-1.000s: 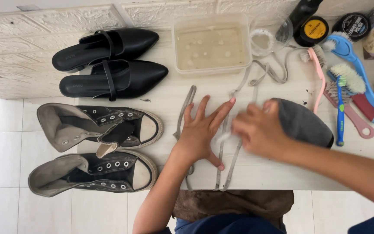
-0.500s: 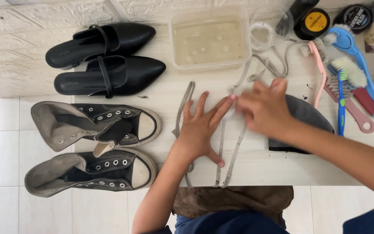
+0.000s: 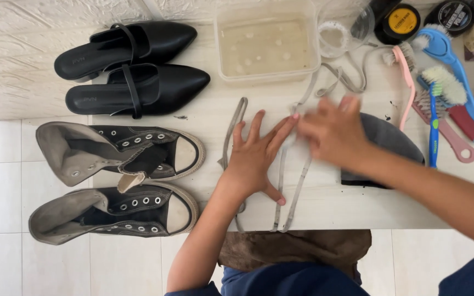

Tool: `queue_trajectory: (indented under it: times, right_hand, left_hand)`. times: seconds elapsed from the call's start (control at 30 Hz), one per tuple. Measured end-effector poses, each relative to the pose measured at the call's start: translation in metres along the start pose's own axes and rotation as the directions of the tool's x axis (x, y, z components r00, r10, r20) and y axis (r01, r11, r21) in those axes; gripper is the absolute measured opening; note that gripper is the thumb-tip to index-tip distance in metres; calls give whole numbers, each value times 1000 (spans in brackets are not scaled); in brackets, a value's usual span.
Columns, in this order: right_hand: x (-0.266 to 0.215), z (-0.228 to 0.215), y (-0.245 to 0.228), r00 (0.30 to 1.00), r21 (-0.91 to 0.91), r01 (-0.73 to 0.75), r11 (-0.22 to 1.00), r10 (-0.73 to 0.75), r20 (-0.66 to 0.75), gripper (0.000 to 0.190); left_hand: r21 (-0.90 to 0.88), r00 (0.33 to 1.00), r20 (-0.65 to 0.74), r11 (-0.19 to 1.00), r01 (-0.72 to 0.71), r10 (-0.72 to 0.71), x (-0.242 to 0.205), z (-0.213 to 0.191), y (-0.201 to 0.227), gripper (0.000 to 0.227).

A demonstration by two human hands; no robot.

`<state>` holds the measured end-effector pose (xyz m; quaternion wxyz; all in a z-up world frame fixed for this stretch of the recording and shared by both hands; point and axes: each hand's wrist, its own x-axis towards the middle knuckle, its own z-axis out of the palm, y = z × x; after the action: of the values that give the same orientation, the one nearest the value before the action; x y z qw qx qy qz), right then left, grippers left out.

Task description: The person scrubs a pair of gray shoelaces on a white countertop using a toothbrush and a sponge. They repeatedly dip the toothbrush into a container of soapy water and scrub different sections of the laces, then wipe them with a gray cloth. The task continues throughout the clip without a visible final state.

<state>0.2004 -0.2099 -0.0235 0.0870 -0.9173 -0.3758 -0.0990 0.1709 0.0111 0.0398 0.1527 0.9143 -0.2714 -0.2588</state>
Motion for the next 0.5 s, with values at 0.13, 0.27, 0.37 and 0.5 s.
queue_trajectory:
  times: [0.13,0.27,0.37,0.5]
  right_hand:
    - [-12,1,-31,999,-2,35,999,-35,22,11]
    - [-6,5,-10,1000,-43,13,999,-12,9,12]
    - [10,-3,8,992,-6,-104,995,103,-72,8]
    - [13,-7,6,981,-28,-170,985,167,-103,19]
  left_hand:
    - [-11,1000,-12,1000,5,-5,-3,-4,2,169]
    - [-43,999,-44,999,-11,9,-6,-1,0,169]
    - [-95,997,-73,995,-39,32,-13,-2,0,166]
    - [-76,978,-187,991,-109,93,-21,3,3,150]
